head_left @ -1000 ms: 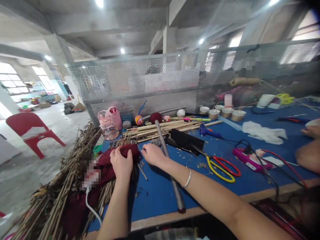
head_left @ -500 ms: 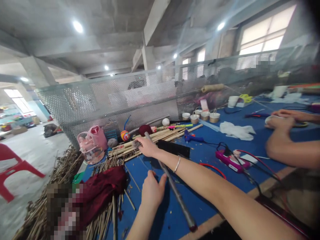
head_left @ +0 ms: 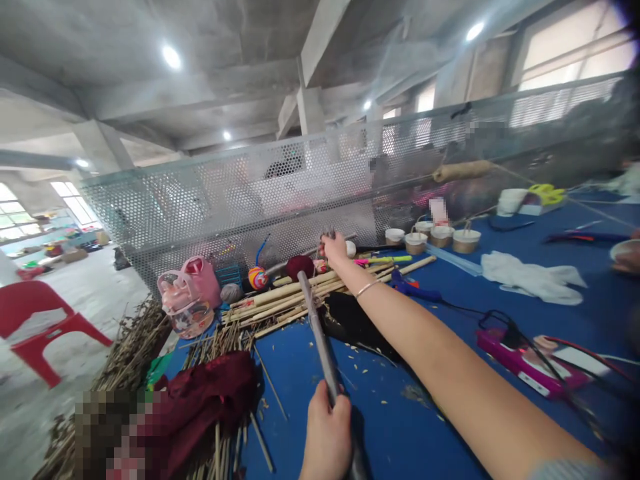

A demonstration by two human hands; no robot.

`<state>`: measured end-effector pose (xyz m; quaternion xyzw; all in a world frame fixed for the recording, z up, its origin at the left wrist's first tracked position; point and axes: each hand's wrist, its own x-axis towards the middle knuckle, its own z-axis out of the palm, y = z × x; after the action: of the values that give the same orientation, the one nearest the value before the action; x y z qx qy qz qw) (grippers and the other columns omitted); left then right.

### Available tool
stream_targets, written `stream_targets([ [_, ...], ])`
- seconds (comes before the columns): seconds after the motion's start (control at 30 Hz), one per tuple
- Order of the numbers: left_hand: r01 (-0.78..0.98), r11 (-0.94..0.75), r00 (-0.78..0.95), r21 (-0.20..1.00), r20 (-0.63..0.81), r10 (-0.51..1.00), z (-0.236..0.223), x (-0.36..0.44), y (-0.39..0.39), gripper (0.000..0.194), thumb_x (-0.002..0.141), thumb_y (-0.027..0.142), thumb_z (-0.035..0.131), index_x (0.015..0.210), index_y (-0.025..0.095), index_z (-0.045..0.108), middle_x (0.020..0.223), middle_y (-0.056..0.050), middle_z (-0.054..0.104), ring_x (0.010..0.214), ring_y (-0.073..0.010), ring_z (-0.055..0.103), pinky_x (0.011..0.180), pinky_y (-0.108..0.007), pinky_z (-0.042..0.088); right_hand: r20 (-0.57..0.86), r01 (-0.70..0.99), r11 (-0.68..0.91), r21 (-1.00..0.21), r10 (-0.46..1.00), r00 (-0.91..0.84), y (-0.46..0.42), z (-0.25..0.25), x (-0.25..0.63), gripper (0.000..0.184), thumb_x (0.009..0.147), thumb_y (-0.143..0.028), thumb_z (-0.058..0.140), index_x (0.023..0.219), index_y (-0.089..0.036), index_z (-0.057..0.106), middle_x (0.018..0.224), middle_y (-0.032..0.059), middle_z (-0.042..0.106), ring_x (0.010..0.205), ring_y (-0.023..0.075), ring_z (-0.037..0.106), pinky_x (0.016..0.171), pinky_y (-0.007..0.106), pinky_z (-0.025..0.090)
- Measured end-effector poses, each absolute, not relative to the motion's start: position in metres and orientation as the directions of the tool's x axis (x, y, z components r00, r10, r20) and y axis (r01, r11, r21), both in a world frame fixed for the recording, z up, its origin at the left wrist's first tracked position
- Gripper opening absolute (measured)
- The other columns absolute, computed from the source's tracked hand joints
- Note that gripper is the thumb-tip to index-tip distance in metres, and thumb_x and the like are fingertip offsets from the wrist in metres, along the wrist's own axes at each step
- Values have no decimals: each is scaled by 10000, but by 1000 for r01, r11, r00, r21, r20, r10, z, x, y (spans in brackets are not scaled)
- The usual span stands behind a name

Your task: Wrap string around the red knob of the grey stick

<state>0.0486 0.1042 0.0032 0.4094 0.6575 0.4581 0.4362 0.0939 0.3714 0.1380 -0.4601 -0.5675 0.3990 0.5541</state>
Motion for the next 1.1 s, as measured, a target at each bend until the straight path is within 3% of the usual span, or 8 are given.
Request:
stream_targets([
  [0.17,104,327,-227,939,-298,927,2,50,104,52,797,240,488,801,188,490,634,-5,570,513,-139,518,490,-238,355,324,-191,327,-925,945,48,367,245,93,137,923,-143,329,964,-140,460,758,10,606,651,38,616,523,101,438],
  [0.27,277,307,-226,911,-248,942,5,49,104,58,792,243,496,759,198,480,645,-9,558,549,-149,519,523,-250,354,531,-588,440,-679,847,21,329,295,105,159,947,-172,287,1032,-158,420,823,-4,593,707,28,641,529,79,409],
  [0.33,408,243,-233,880,-156,960,7,46,103,131,792,287,527,704,201,482,634,-13,543,586,-156,503,554,-258,344,648,-641,511,-573,761,27,293,304,110,150,945,-186,300,1060,-197,395,802,-39,575,642,21,626,498,75,385],
  [0.43,472,184,-257,862,-65,964,8,41,100,203,823,388,518,774,191,514,602,-1,528,567,-163,490,564,-271,330,655,-536,441,-720,688,-313,242,280,106,148,894,-149,413,1038,-186,406,681,-58,537,483,37,556,420,104,377],
  [0.6,263,212,-335,941,-117,935,10,39,108,280,667,309,720,852,177,555,547,30,519,551,-167,512,562,-269,330,304,-176,274,-946,549,-779,204,223,95,179,801,-74,482,952,-167,458,562,-54,520,418,58,507,361,128,384],
  [0.83,-119,252,-276,960,-276,921,29,45,93,225,842,414,493,837,206,406,558,93,398,372,-50,353,395,-179,269,345,-130,342,-931,703,-621,219,223,112,145,817,-115,480,937,-195,458,528,-57,511,393,71,476,331,134,357],
  [1.0,-414,110,-231,904,-221,948,39,36,49,499,688,651,618,813,233,376,520,130,285,351,-28,210,315,-135,185,321,-137,296,-945,917,-237,271,180,124,136,838,-191,499,964,-210,452,560,-58,515,417,83,496,363,152,385],
  [1.1,-510,101,-203,854,-234,951,41,30,36,569,613,659,686,701,225,329,444,139,248,324,-15,157,301,-133,189,203,-85,188,-979,947,-249,300,151,110,130,765,-151,568,843,-176,467,514,-37,511,413,118,509,390,212,424],
])
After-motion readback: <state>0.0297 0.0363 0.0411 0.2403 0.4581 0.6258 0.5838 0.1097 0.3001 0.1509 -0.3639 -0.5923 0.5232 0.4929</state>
